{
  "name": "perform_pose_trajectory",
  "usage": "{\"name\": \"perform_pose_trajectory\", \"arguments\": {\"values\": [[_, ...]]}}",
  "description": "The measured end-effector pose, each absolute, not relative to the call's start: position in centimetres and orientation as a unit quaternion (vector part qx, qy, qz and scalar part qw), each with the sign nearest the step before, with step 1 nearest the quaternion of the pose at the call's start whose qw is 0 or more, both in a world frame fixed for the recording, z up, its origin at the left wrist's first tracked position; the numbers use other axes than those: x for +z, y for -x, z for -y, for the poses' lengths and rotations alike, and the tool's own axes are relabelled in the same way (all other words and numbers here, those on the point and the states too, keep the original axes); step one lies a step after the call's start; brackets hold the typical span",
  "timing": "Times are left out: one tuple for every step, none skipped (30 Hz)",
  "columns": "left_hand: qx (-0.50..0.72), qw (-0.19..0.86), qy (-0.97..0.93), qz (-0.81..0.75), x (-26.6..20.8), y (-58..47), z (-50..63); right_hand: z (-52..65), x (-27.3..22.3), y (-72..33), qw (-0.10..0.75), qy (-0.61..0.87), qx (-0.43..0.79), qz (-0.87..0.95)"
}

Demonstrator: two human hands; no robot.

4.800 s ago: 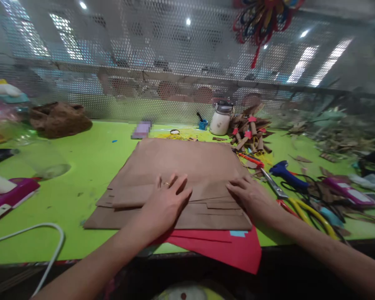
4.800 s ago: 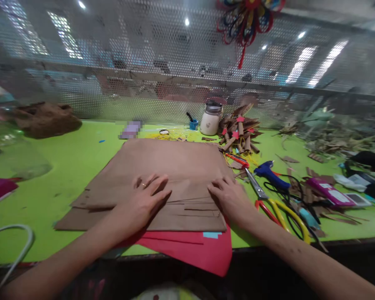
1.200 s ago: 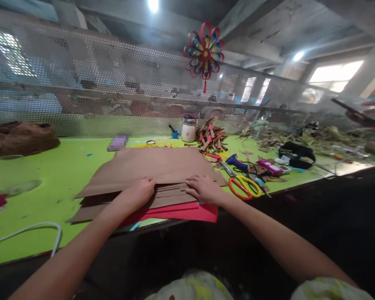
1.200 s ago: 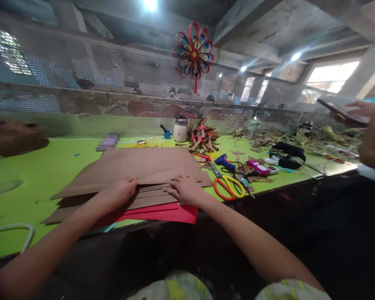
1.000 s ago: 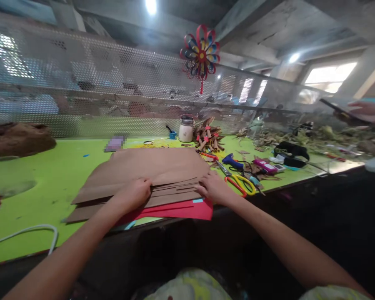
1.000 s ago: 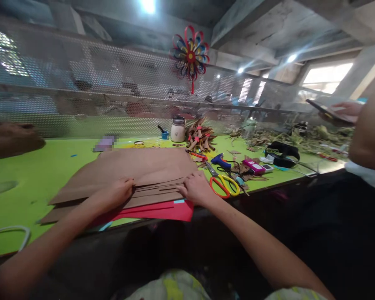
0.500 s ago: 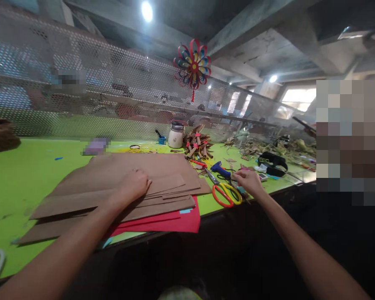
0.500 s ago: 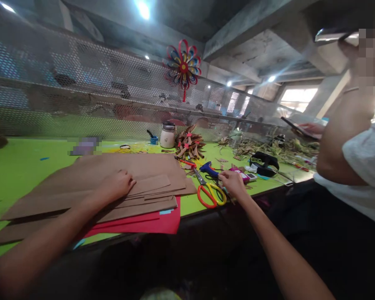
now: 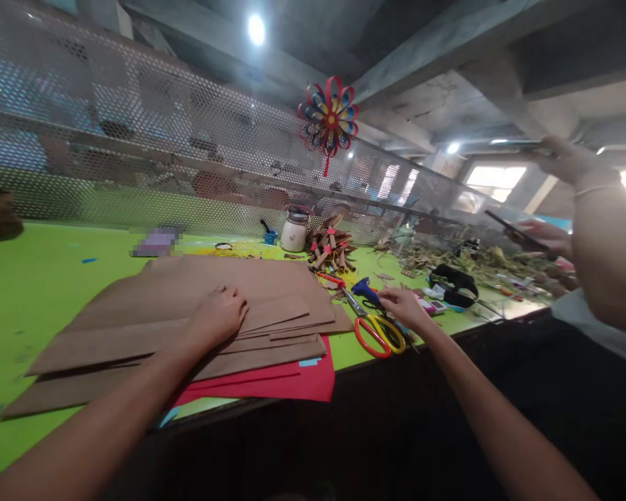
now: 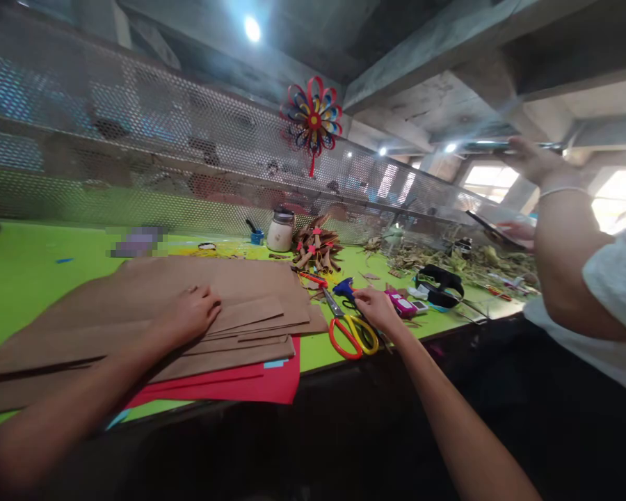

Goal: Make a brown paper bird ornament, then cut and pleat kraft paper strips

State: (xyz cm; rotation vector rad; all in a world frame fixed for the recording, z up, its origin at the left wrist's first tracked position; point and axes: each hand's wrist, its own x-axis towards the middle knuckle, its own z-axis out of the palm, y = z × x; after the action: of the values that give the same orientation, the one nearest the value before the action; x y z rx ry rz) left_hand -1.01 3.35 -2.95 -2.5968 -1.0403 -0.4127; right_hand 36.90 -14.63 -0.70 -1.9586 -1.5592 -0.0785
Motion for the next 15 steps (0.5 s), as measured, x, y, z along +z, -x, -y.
{"name": "perform_pose_trajectory", "arguments": {"values": [[-0.145,0.157,0.904,0.37,-2.9,1.1,-3.3,14.7,-0.4,-37.0,0.311,0.744,-0.032,0.59],[-0.145,0.157,0.902,0.376,-2.8,1.1,-3.3,14.9,-0.1,-37.1,0.309,0.747,-0.036,0.588],[-0.146,0.156,0.9,0.38,-2.8,1.2,-3.3,15.0,0.3,-37.1,0.309,0.751,-0.043,0.582],[-0.146,0.154,0.899,0.383,-2.7,1.2,-3.4,15.1,0.8,-37.1,0.308,0.757,-0.052,0.574],[-0.145,0.149,0.899,0.385,-2.7,1.3,-3.4,15.2,1.3,-37.0,0.309,0.761,-0.062,0.567],[-0.144,0.145,0.9,0.385,-2.6,1.4,-3.5,15.2,1.9,-36.9,0.31,0.762,-0.072,0.563],[-0.143,0.14,0.901,0.384,-2.6,1.4,-3.6,15.0,2.4,-36.7,0.311,0.762,-0.081,0.563],[-0.142,0.135,0.903,0.382,-2.6,1.5,-3.6,14.6,3.0,-36.5,0.304,0.761,-0.089,0.566],[-0.142,0.132,0.905,0.38,-2.6,1.5,-3.7,14.0,3.4,-36.2,0.289,0.761,-0.095,0.573],[-0.143,0.129,0.906,0.377,-2.6,1.5,-3.7,13.1,3.7,-35.9,0.269,0.76,-0.099,0.583],[-0.144,0.127,0.907,0.375,-2.6,1.5,-3.8,11.9,3.9,-35.6,0.238,0.762,-0.102,0.594],[-0.146,0.125,0.907,0.374,-2.5,1.5,-3.8,10.5,4.0,-35.2,0.215,0.761,-0.101,0.603],[-0.147,0.121,0.907,0.375,-2.5,1.5,-3.7,8.8,3.9,-34.9,0.2,0.759,-0.1,0.612],[-0.148,0.117,0.907,0.375,-2.5,1.6,-3.7,7.0,3.7,-34.6,0.186,0.756,-0.098,0.62],[-0.149,0.111,0.907,0.378,-2.5,1.6,-3.6,5.2,3.3,-34.3,0.171,0.754,-0.097,0.627]]}}
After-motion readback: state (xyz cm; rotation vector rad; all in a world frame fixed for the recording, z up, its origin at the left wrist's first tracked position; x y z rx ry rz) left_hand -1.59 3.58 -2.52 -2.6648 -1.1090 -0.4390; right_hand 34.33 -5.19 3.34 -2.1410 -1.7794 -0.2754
